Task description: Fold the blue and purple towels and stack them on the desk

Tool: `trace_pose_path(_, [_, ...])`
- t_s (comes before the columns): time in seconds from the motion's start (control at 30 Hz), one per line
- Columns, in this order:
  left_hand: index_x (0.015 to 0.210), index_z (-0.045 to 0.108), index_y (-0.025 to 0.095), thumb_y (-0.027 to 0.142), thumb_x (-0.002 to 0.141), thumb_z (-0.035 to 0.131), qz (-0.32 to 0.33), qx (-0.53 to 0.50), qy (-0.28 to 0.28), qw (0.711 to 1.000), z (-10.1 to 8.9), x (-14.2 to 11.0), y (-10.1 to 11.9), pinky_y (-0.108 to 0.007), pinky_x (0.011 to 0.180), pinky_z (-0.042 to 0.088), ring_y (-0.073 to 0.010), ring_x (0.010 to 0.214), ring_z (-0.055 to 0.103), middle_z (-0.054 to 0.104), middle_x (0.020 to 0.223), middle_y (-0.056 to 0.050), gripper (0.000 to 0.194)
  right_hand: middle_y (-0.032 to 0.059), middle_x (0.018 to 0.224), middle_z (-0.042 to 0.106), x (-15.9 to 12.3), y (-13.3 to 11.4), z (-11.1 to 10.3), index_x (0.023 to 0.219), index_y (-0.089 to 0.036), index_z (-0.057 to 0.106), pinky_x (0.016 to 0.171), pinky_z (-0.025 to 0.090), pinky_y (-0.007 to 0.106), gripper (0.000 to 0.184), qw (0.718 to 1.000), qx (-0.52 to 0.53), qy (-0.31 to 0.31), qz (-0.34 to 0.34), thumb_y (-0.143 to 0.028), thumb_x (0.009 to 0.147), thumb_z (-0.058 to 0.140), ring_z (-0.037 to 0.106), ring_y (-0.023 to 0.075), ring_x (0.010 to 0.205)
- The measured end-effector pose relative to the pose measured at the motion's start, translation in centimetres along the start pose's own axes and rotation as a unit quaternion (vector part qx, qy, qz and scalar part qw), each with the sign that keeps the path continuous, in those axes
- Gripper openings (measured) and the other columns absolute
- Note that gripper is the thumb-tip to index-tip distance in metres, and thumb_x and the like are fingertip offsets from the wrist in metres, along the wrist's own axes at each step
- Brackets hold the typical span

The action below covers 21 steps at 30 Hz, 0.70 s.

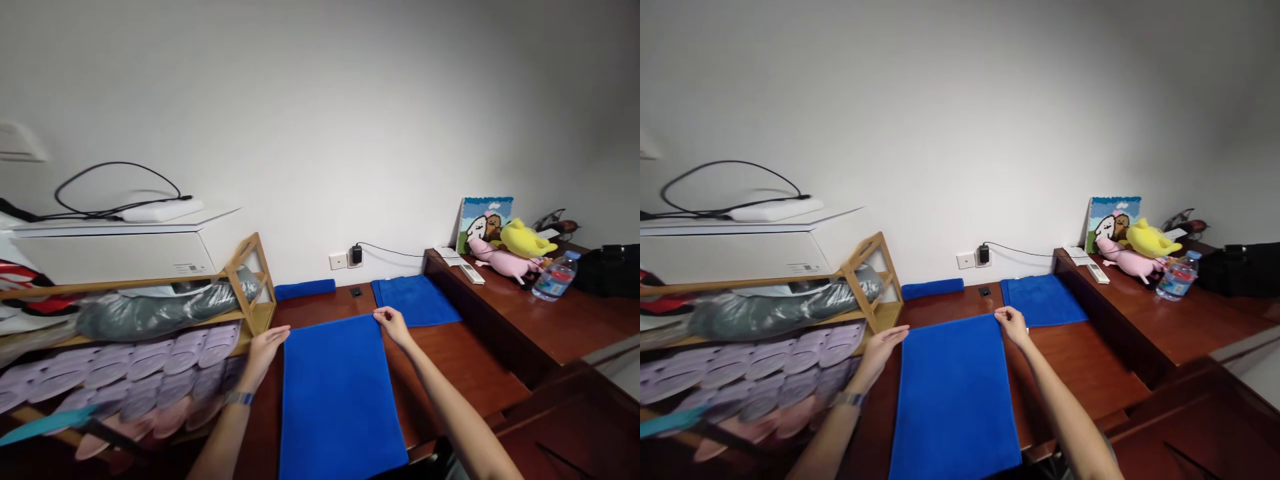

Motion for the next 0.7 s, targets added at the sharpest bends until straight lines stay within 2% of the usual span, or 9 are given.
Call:
trace_pose_path(0.13, [0.078, 0.079, 0.022, 0.047, 0.071, 0.076, -0.022, 0.063, 0.002, 0.998, 4.1, 3.8, -6.9, -0.046, 0.092, 0.066, -0.0303, 0.092, 0.082, 0.086, 0.089, -0.009, 0.026, 0.0117, 0.095, 0.082, 3.3, 6.1, 4.4, 0.086, -0.02, 0.077, 0.091, 0.059, 0.04, 0.026, 0.996, -0.072, 0.016, 0.039, -0.044, 0.088, 0.067, 0.077, 0.028, 0.093])
trace_pose_path(0.23, [0.074, 0.076, 0.025, 0.043, 0.075, 0.071, -0.017, 0.099, 0.011, 0.995, 5.8, 5.6, -10.3, -0.045, 0.092, 0.066, -0.0293, 0.091, 0.082, 0.086, 0.086, -0.007, 0.018, 0.0107, 0.101, 0.082, 4.5, 9.0, 6.6, 0.09, -0.021, 0.077, 0.096, 0.057, 0.038, 0.02, 0.991, -0.12, 0.015, 0.049, -0.031, 0.091, 0.06, 0.077, 0.0271, 0.101])
trace_pose_path(0.37, [0.082, 0.077, 0.025, 0.036, 0.082, 0.062, 0.017, 0.136, 0.019, 0.99, 7.1, 8.1, -12.1, -0.043, 0.096, 0.064, -0.0275, 0.096, 0.081, 0.086, 0.096, -0.008, 0.019, 0.0104, 0.111, 0.081, 6.6, 10.9, 8.2, 0.104, -0.021, 0.077, 0.098, 0.055, 0.034, 0.025, 0.984, -0.173, 0.007, 0.049, -0.023, 0.095, 0.054, 0.075, 0.0249, 0.107])
trace_pose_path(0.47, [0.092, 0.079, 0.022, 0.032, 0.087, 0.054, 0.055, 0.168, 0.031, 0.984, 7.9, 9.0, -11.2, -0.049, 0.11, 0.057, -0.03, 0.112, 0.077, 0.083, 0.111, -0.013, 0.027, 0.0132, 0.119, 0.078, 7.6, 10.6, 8.7, 0.114, -0.019, 0.076, 0.102, 0.053, 0.037, 0.03, 0.976, -0.21, 0.014, 0.047, -0.022, 0.1, 0.05, 0.073, 0.0263, 0.113])
trace_pose_path(0.53, [0.1, 0.08, 0.02, 0.032, 0.091, 0.05, 0.086, 0.183, 0.035, 0.979, 8.6, 7.8, -9.8, -0.053, 0.119, 0.049, -0.0315, 0.126, 0.07, 0.079, 0.126, -0.015, 0.033, 0.0154, 0.134, 0.072, 6.7, 9.5, 8.9, 0.125, -0.019, 0.074, 0.11, 0.048, 0.042, 0.036, 0.97, -0.241, 0.032, 0.021, -0.023, 0.103, 0.046, 0.066, 0.0278, 0.126])
trace_pose_path(0.57, [0.104, 0.08, 0.021, 0.033, 0.093, 0.049, 0.105, 0.191, 0.028, 0.976, 9.0, 6.3, -9.2, -0.052, 0.121, 0.047, -0.0314, 0.131, 0.067, 0.077, 0.132, -0.015, 0.035, 0.0154, 0.141, 0.068, 5.6, 8.8, 9.1, 0.131, -0.02, 0.071, 0.114, 0.045, 0.045, 0.039, 0.964, -0.262, 0.034, -0.012, -0.023, 0.105, 0.044, 0.061, 0.0281, 0.132])
trace_pose_path(0.63, [0.114, 0.08, 0.024, 0.037, 0.097, 0.051, 0.147, 0.222, 0.0, 0.964, 9.9, 1.7, -8.5, -0.049, 0.122, 0.047, -0.0299, 0.137, 0.063, 0.073, 0.14, -0.01, 0.036, 0.013, 0.15, 0.062, 1.6, 7.3, 10.0, 0.142, -0.022, 0.066, 0.119, 0.042, 0.046, 0.042, 0.947, -0.304, 0.011, -0.099, -0.027, 0.108, 0.041, 0.056, 0.0272, 0.139])
trace_pose_path(0.7, [0.14, 0.069, 0.031, 0.044, 0.1, 0.051, 0.21, 0.323, -0.037, 0.922, 10.9, -4.7, -9.0, -0.051, 0.121, 0.048, -0.0299, 0.147, 0.055, 0.063, 0.156, -0.005, 0.045, 0.0091, 0.153, 0.061, -3.9, 6.8, 10.8, 0.151, -0.027, 0.06, 0.121, 0.042, 0.044, 0.045, 0.926, -0.334, -0.044, -0.168, -0.035, 0.111, 0.041, 0.055, 0.0256, 0.141])
Point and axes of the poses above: each hand's wrist, its own x-axis towards the middle knuckle, its own z-axis out of the palm, y = z × x, the point moved 7 cm from there along x, towards the middle knuckle
